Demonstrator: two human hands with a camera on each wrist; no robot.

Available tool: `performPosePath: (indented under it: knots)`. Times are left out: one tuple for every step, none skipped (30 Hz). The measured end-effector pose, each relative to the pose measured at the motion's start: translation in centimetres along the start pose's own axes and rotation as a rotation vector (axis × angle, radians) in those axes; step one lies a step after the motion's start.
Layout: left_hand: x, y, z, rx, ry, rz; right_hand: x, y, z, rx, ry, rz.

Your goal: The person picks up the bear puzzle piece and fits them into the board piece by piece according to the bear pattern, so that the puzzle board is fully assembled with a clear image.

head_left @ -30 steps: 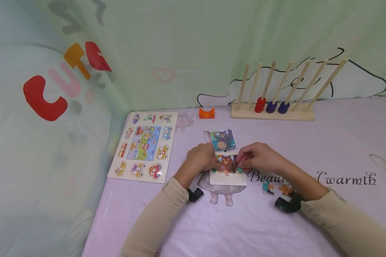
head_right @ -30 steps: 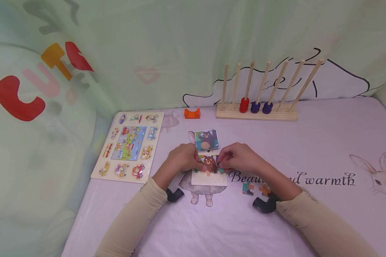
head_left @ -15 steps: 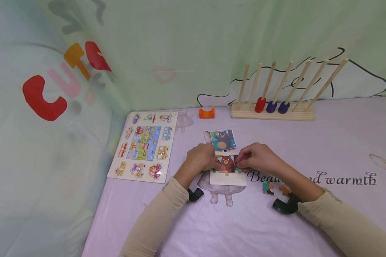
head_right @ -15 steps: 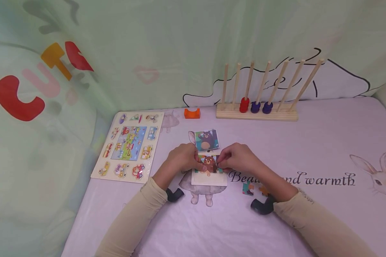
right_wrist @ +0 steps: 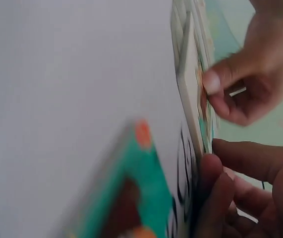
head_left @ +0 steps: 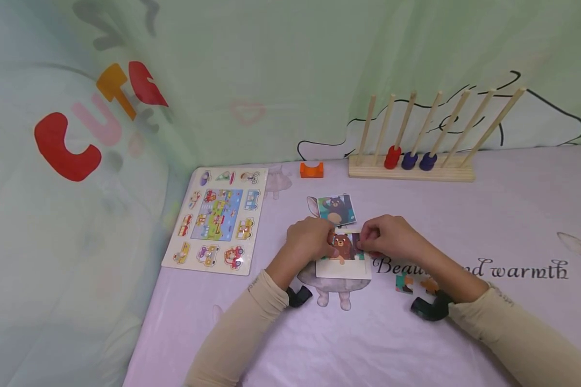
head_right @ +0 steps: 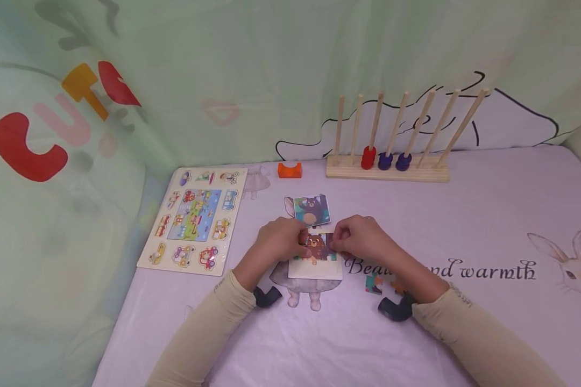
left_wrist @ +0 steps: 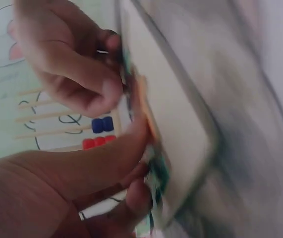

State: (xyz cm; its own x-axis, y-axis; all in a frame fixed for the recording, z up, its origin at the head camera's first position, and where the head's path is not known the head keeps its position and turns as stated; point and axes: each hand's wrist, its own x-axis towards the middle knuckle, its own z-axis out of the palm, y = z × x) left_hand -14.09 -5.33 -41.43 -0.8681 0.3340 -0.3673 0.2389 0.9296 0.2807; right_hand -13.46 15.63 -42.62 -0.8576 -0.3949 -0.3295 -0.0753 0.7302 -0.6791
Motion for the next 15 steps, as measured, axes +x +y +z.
performPosePath:
  knots:
    - [0.0, 0.1, 0.0, -0.015, 0.001, 0.027, 0.0, 0.2, -0.1, 0.001, -0.014, 0.005]
    - [0.0, 0.1, 0.0, -0.036, 0.0, 0.047, 0.1, 0.3, -0.3, 0.003, -0.032, 0.013]
    - [0.0, 0.2, 0.0, -0.059, -0.001, 0.065, 0.2, 0.5, -0.4, 0.007, -0.049, 0.017]
    - [0.0, 0.2, 0.0, -0.086, -0.003, 0.076, 0.3, 0.6, -0.6, 0.017, -0.07, 0.017]
    - [0.0, 0.3, 0.1, -0.104, 0.0, 0.079, 0.4, 0.8, -0.7, 0.027, -0.091, 0.018]
    - [0.1, 0.3, 0.1, -0.124, 0.005, 0.077, 0.5, 0.9, -0.8, 0.036, -0.109, 0.019]
    - [0.1, 0.4, 0.2, -0.14, 0.013, 0.07, 0.5, 0.9, -0.9, 0.042, -0.124, 0.014]
    - [0.2, 0.4, 0.3, -0.158, 0.022, 0.062, 0.6, 1.0, -1.0, 0.045, -0.136, 0.008]
    - [0.3, 0.5, 0.4, -0.171, 0.032, 0.057, 0.7, 1.0, -1.1, 0.047, -0.144, 0.003]
    - [0.4, 0.5, 0.5, -0.181, 0.04, 0.048, 0.7, 1.0, -1.1, 0.041, -0.148, 0.0]
    - [0.4, 0.6, 0.6, -0.184, 0.053, 0.043, 0.7, 1.0, -1.2, 0.034, -0.152, -0.002]
    - [0.5, 0.7, 0.7, -0.186, 0.062, 0.037, 0.8, 1.1, -1.1, 0.022, -0.152, -0.005]
    - [0.6, 0.7, 0.8, -0.186, 0.069, 0.03, 0.8, 1.1, -1.1, 0.012, -0.15, -0.007]
    - [0.7, 0.8, 0.9, -0.183, 0.076, 0.024, 0.8, 1.0, -1.1, 0.002, -0.148, -0.008]
    - [0.8, 0.8, 1.0, -0.178, 0.081, 0.018, 0.9, 1.0, -1.0, -0.006, -0.146, -0.008]
